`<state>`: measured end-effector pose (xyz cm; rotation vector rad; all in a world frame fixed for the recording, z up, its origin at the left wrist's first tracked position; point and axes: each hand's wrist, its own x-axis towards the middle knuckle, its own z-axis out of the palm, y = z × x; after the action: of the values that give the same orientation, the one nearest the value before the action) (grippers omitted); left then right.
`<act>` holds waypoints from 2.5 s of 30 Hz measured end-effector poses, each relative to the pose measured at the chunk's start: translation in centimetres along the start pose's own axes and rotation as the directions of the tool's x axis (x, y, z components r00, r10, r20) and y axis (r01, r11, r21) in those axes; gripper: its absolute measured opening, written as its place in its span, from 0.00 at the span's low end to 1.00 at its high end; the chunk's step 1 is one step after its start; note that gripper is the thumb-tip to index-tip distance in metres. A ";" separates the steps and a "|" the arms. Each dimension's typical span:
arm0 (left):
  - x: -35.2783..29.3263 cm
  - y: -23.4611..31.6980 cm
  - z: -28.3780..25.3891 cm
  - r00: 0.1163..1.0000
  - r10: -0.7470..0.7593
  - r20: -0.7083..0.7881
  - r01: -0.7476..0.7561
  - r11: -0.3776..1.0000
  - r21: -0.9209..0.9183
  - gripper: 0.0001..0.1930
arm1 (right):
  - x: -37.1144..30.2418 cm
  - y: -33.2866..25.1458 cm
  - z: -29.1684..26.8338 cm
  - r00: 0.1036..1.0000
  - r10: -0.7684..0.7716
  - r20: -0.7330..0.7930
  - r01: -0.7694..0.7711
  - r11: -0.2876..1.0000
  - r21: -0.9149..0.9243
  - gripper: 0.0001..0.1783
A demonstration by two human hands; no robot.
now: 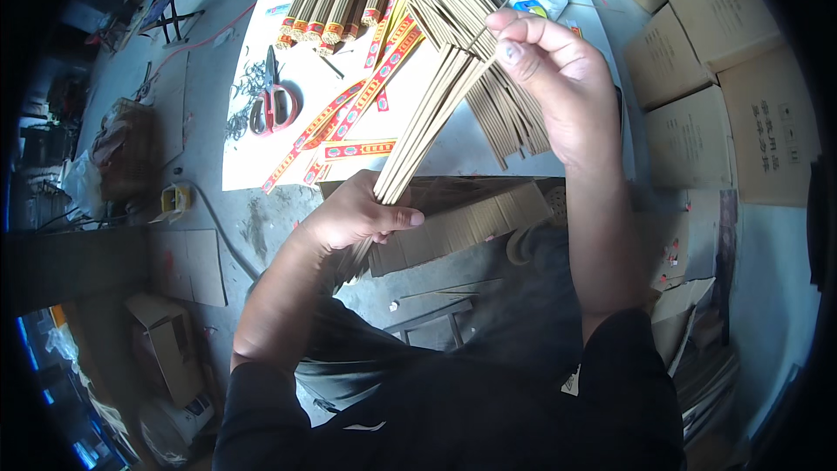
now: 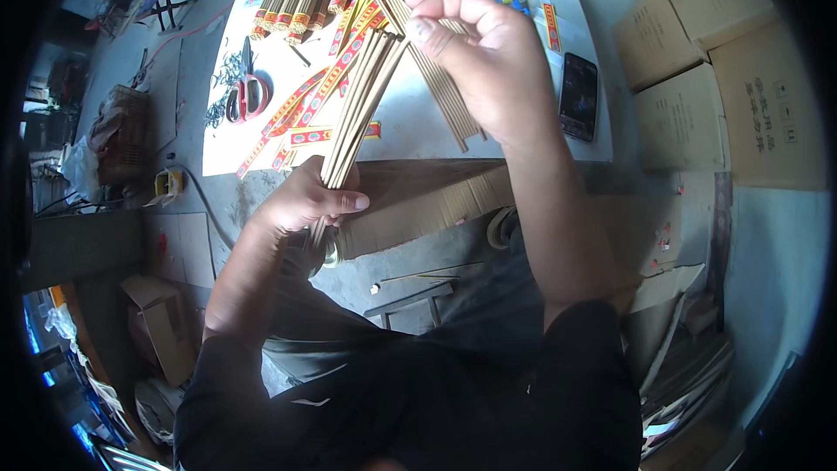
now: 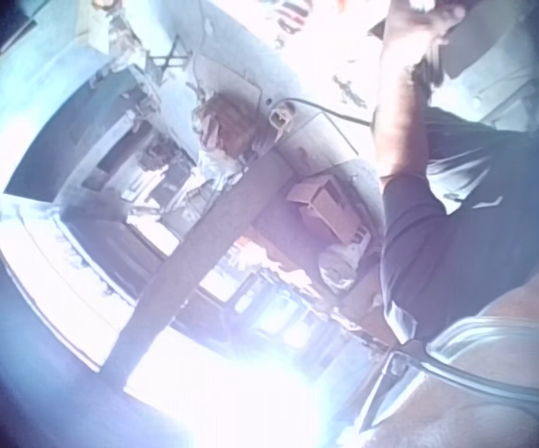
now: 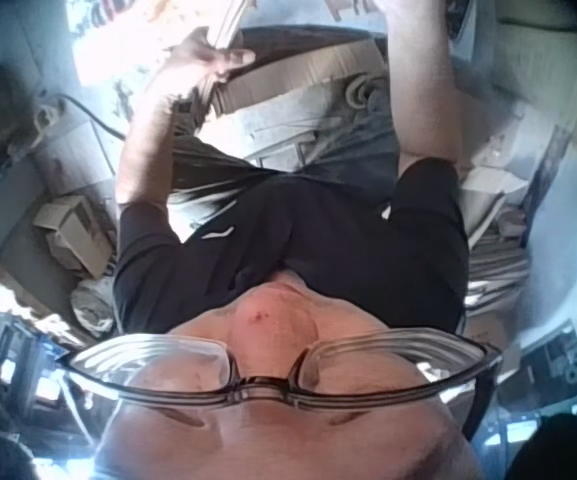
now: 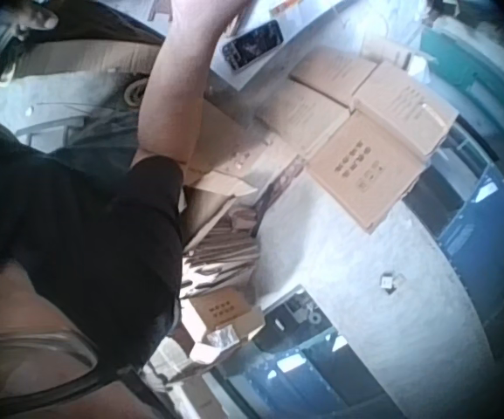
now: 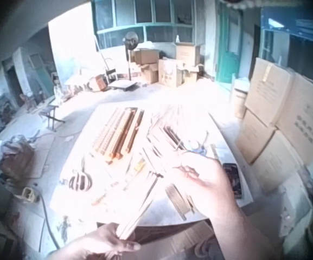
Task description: The person gathers thin wooden sticks from a table, aligns them into bundles, and secures each bundle with a rubber band. The person repeatedly picks up sticks, aligns them, and ties them together, placing finished bundles on the table.
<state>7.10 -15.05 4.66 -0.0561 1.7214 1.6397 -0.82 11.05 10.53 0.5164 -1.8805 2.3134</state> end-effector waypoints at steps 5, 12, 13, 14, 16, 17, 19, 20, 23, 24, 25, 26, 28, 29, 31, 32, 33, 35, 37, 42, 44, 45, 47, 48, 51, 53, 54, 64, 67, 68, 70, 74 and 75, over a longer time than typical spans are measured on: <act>-0.2 -0.7 -0.6 0.999 -0.043 -0.003 0.043 0.998 0.045 0.14 | 1.3 -3.1 -7.5 0.988 -0.045 -0.145 0.079 0.969 0.236 0.12; -1.0 -2.7 -3.3 0.996 -0.002 -0.093 -0.009 0.993 -0.116 0.14 | -1.1 -8.0 -14.2 0.946 -0.303 -0.119 0.325 0.876 0.357 0.14; -1.3 -2.7 -3.7 0.993 0.029 -0.117 -0.043 0.992 -0.119 0.13 | -1.6 -7.3 -13.2 0.957 -0.270 -0.103 0.289 0.898 0.331 0.14; -0.9 -2.6 -4.1 0.990 0.066 -0.125 -0.081 0.990 -0.117 0.13 | -2.2 -6.6 -12.0 0.965 -0.244 -0.093 0.261 0.921 0.289 0.14; -1.0 -2.6 -4.9 0.985 0.141 -0.101 -0.155 0.976 -0.153 0.13 | -3.5 -4.2 -9.3 0.974 -0.219 -0.063 0.226 0.959 0.172 0.13; -1.3 -2.1 -4.9 0.981 0.155 -0.120 -0.172 0.973 -0.153 0.12 | -4.2 -2.8 -8.3 0.981 -0.172 -0.085 0.173 0.985 0.005 0.13; -2.3 -1.5 -4.6 0.960 0.201 -0.196 -0.225 0.968 -0.111 0.11 | -6.5 0.6 -5.5 0.963 -0.160 -0.217 0.041 0.882 -0.469 0.16; -2.6 -1.4 -4.8 0.949 0.241 -0.202 -0.263 0.960 -0.091 0.11 | -8.0 1.4 -4.9 0.954 -0.205 -0.217 0.028 0.784 -0.620 0.18; -3.1 -1.3 -4.8 0.941 0.269 -0.203 -0.296 0.948 -0.116 0.11 | -15.2 5.0 -4.7 0.955 -0.295 0.028 0.239 0.710 -0.663 0.09; -2.8 -1.5 -4.9 0.941 0.292 -0.171 -0.314 0.942 -0.120 0.11 | -18.1 6.2 -4.0 0.964 -0.182 0.196 0.265 0.750 -0.606 0.09; -3.3 -1.3 -4.4 0.936 0.275 -0.220 -0.309 0.941 -0.139 0.12 | -21.5 7.5 -2.2 0.933 0.199 0.299 0.011 0.816 -0.579 0.08; -3.1 -1.9 -5.1 0.928 0.326 -0.177 -0.345 0.935 -0.083 0.12 | -24.5 9.6 0.1 0.812 0.478 0.335 -0.121 0.699 -0.704 0.05; -2.7 -1.9 -4.6 0.938 0.299 -0.175 -0.322 0.938 -0.124 0.13 | -31.2 16.6 0.2 0.209 0.892 0.400 -0.205 0.440 -0.874 0.13; -2.1 -1.5 -4.1 0.926 0.353 -0.136 -0.360 0.932 -0.035 0.13 | -34.4 19.4 -1.0 0.122 0.925 0.361 -0.092 0.373 -0.923 0.14; -3.3 -1.2 -4.2 0.944 0.302 -0.135 -0.313 0.947 -0.071 0.15 | -39.2 25.8 -3.0 -0.017 0.944 0.328 0.148 0.327 -0.933 0.16; -1.3 -1.1 -3.6 0.952 0.297 -0.077 -0.304 0.948 -0.093 0.15 | -41.2 29.3 -5.6 -0.017 0.973 0.232 0.209 0.230 -0.950 0.16; -1.5 -0.5 -3.4 0.959 0.270 -0.083 -0.274 0.961 -0.045 0.17 | -42.2 32.3 -6.4 0.067 0.985 0.156 0.132 0.146 -0.980 0.15; -1.1 -0.8 -3.3 0.971 0.211 -0.111 -0.220 0.972 -0.083 0.19 | -44.2 36.7 -7.4 0.203 0.977 -0.063 -0.070 -0.050 -0.996 0.15; -1.0 -1.5 -3.6 0.972 0.191 -0.140 -0.209 0.970 -0.123 0.19 | -44.8 38.7 -7.2 0.155 0.957 -0.244 -0.363 -0.175 -0.915 0.19; -0.2 -3.4 -5.4 0.978 0.207 -0.010 -0.202 0.942 -0.268 0.16 | -47.6 40.6 -6.3 -0.308 0.716 -0.626 -0.906 -0.421 -0.036 0.28; 1.1 -2.2 -4.8 0.987 0.163 0.002 -0.154 0.938 -0.311 0.19 | -50.6 43.9 -6.5 -0.281 0.633 -0.721 -0.924 -0.382 0.024 0.31; 1.3 -1.7 -4.3 0.990 0.143 0.008 -0.133 0.936 -0.326 0.18 | -50.4 44.3 -5.9 -0.273 0.593 -0.757 -0.924 -0.380 0.036 0.32; 1.6 -1.7 -4.1 0.993 0.117 0.005 -0.110 0.945 -0.308 0.18 | -48.1 44.3 -4.3 -0.290 0.490 -0.822 -0.901 -0.429 0.062 0.34; 2.7 -2.5 -4.4 0.992 0.124 0.023 -0.111 0.942 -0.318 0.18 | -46.9 43.5 -4.6 -0.297 0.505 -0.811 -0.914 -0.396 0.089 0.36; 2.0 -2.5 -4.1 0.995 0.065 -0.074 -0.085 0.947 -0.309 0.18 | -41.8 39.9 -1.7 -0.258 0.597 -0.760 -0.936 -0.348 0.045 0.33; 2.5 -2.4 -4.2 0.997 0.068 -0.037 -0.077 0.938 -0.339 0.17 | -41.9 40.7 -1.8 -0.136 0.623 -0.771 -0.927 -0.355 -0.124 0.27; 2.5 -2.2 -4.0 0.997 0.070 -0.039 -0.079 0.937 -0.340 0.17 | -41.8 41.1 -1.7 -0.071 0.641 -0.764 -0.910 -0.355 -0.214 0.24; 1.4 -2.4 -2.8 0.977 0.072 -0.200 -0.111 0.975 -0.193 0.17 | -43.7 41.5 -3.4 0.025 0.633 -0.774 -0.909 -0.307 -0.281 0.19; 0.5 -1.3 -2.5 0.952 0.092 -0.291 -0.126 0.987 -0.101 0.17 | -45.3 38.8 -2.8 0.006 0.733 -0.680 -0.949 -0.210 -0.235 0.21; 1.9 0.0 -2.0 0.967 0.122 -0.222 -0.145 0.985 -0.090 0.17 | -47.6 40.1 -4.4 0.003 0.757 -0.653 -0.972 -0.152 -0.180 0.20; 0.7 -0.2 -2.2 0.944 0.141 -0.298 -0.172 0.982 -0.078 0.16 | -45.0 36.2 -2.7 -0.061 0.819 -0.571 -0.998 -0.055 0.028 0.12; -0.6 -0.3 -2.5 0.928 0.260 -0.266 -0.292 0.952 -0.090 0.12 | -42.1 29.1 -1.8 0.025 0.852 -0.523 -0.982 0.118 0.145 0.07; -0.9 -0.9 -3.1 0.930 0.276 -0.241 -0.306 0.947 -0.097 0.12 | -41.5 27.1 -1.6 0.055 0.848 -0.527 -0.968 0.174 0.179 0.07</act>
<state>6.70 -18.35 4.05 -0.0528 1.8555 2.0337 29.54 11.69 -28.64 -1.8236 -2.3585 2.1210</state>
